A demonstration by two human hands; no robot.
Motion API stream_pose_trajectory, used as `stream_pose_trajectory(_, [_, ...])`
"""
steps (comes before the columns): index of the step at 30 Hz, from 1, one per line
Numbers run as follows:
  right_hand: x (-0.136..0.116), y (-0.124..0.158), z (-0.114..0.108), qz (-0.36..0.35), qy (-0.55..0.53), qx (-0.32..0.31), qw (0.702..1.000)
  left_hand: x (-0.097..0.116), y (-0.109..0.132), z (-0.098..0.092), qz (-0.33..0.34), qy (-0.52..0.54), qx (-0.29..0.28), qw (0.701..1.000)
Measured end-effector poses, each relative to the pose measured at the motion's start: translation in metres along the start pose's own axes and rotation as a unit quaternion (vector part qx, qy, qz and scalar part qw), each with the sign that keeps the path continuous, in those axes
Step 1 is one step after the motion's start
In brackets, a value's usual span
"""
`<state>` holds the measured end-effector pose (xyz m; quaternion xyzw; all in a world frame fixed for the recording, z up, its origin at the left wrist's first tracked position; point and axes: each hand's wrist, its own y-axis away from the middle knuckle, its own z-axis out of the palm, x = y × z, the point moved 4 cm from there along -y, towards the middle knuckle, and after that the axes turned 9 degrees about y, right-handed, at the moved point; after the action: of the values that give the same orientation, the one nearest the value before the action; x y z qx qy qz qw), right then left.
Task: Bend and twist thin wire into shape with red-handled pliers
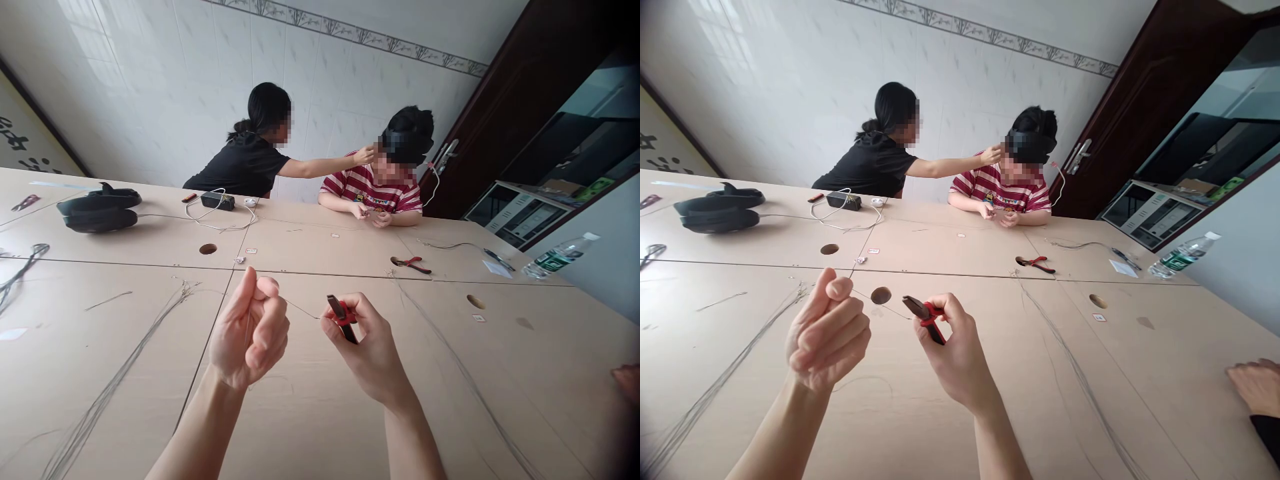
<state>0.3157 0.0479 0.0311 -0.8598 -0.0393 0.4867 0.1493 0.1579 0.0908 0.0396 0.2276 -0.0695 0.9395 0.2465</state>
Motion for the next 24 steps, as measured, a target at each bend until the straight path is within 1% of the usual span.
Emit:
stream_pose_trajectory(2, [-0.001,0.001,0.001,-0.009,-0.003,-0.005,1.0,0.007,0.002,0.0,0.043,0.016,0.058,0.997])
stream_pose_trajectory(4, [-0.003,0.001,0.003,-0.016,0.001,-0.01,1.0,0.011,0.002,0.0,0.068,0.05,0.087,0.993])
stream_pose_trajectory(6, [-0.005,0.002,0.004,-0.018,0.008,-0.016,1.0,0.015,0.001,-0.001,0.085,0.086,0.091,0.988])
stream_pose_trajectory(9, [-0.007,0.003,0.004,-0.027,0.0,-0.024,0.999,0.021,-0.004,-0.004,0.106,0.131,0.076,0.983])
stream_pose_trajectory(11, [-0.008,0.004,0.004,-0.036,-0.019,-0.031,0.999,0.024,-0.008,-0.007,0.12,0.138,0.075,0.98])
stream_pose_trajectory(13, [-0.009,0.005,0.004,-0.04,-0.038,-0.037,0.998,0.025,-0.013,-0.01,0.138,0.12,0.08,0.98])
stream_pose_trajectory(16, [-0.01,0.006,0.004,-0.039,-0.05,-0.039,0.997,0.02,-0.019,-0.013,0.152,0.071,0.066,0.984])
stream_pose_trajectory(18, [-0.009,0.006,0.003,-0.037,-0.049,-0.034,0.998,0.014,-0.022,-0.013,0.144,0.022,0.031,0.989])
stream_pose_trajectory(20, [-0.008,0.007,0.001,-0.034,-0.044,-0.023,0.998,0.008,-0.022,-0.012,0.126,-0.059,-0.012,0.99])
stream_pose_trajectory(22, [-0.006,0.006,-0.002,-0.03,-0.038,-0.005,0.999,0.003,-0.02,-0.011,0.109,-0.173,-0.047,0.978])
stream_pose_trajectory(24, [-0.005,0.006,-0.005,-0.029,-0.03,0.012,0.999,0.001,-0.016,-0.011,0.087,-0.281,-0.071,0.953])
